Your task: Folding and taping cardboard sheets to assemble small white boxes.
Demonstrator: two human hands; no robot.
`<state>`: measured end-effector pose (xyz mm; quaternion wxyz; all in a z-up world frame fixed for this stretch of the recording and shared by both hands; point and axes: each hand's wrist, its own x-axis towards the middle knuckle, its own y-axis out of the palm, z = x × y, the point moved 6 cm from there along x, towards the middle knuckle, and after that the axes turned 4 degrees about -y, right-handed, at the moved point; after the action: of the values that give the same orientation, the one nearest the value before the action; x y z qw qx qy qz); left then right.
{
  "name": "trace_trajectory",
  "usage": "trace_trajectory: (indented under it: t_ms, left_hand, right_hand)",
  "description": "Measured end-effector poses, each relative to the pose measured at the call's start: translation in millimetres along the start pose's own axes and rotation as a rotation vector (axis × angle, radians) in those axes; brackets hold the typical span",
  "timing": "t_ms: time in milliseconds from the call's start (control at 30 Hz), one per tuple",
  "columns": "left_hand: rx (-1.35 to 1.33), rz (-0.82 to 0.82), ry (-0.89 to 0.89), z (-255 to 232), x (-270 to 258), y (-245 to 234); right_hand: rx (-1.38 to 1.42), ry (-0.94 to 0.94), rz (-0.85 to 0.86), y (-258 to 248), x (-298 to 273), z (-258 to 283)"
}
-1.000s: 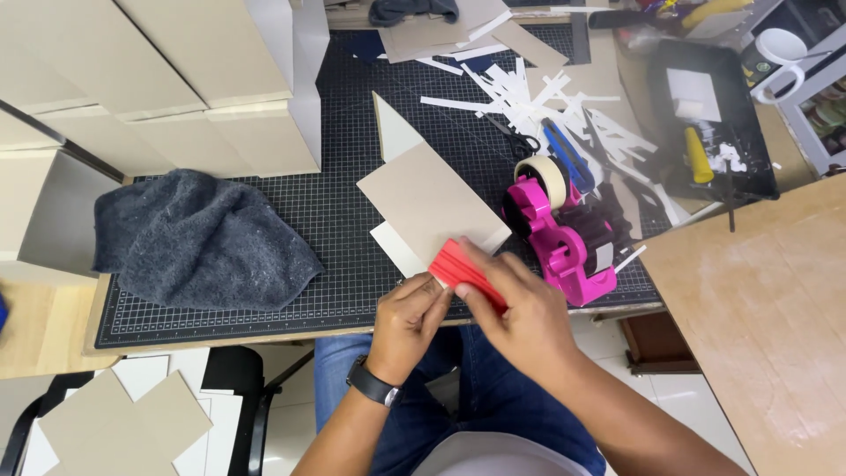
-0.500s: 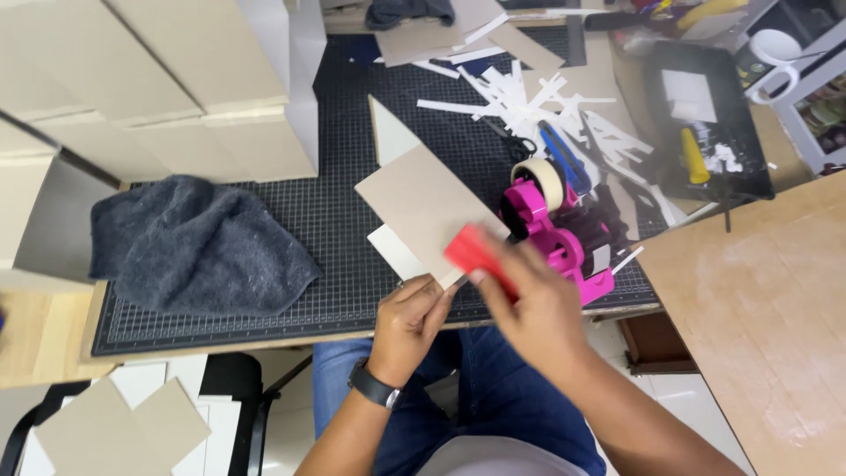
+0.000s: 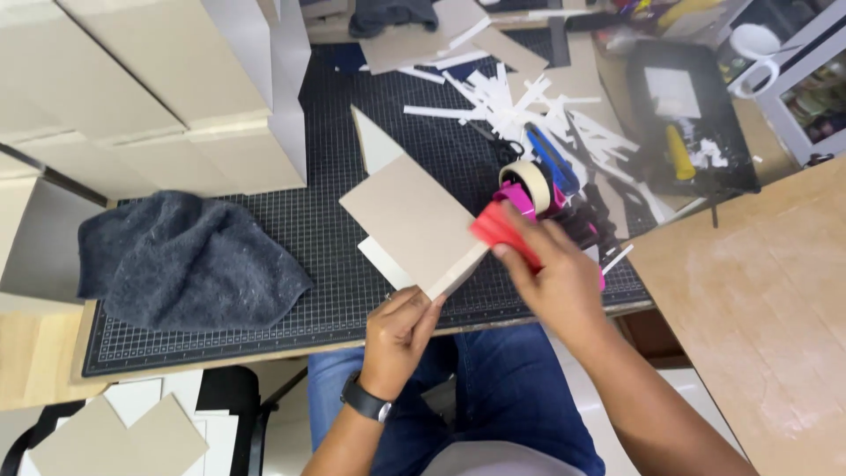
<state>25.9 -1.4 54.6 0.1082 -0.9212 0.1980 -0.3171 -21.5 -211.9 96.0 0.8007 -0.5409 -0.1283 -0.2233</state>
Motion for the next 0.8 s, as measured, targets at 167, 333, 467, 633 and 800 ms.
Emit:
trace_trajectory:
  t_ms: [167, 333, 467, 633, 800]
  left_hand:
    - [-0.005, 0.001, -0.005, -5.4, 2.7, -2.1]
    - [0.003, -0.006, 0.0, -11.9, 10.7, -5.0]
    - [-0.068, -0.032, -0.091, -18.1, 12.2, -11.7]
    - [-0.106, -0.026, -0.104, -25.0, 18.6, -15.4]
    - [-0.086, 0.004, -0.07, -28.6, 21.0, -18.4]
  right_hand:
    - [0.063, 0.102, -0.016, -17.2, 2.3, -1.0]
    - [0.453, -0.116, -0.293, 12.3, -33.6, 24.9]
    - [0.672, -0.025, -0.365, 54.7, -48.7, 19.0]
    - [0.569, -0.144, -0.474, 61.3, -36.8, 28.7]
    - [0.436, -0.381, -0.467, 52.4, -28.8, 37.3]
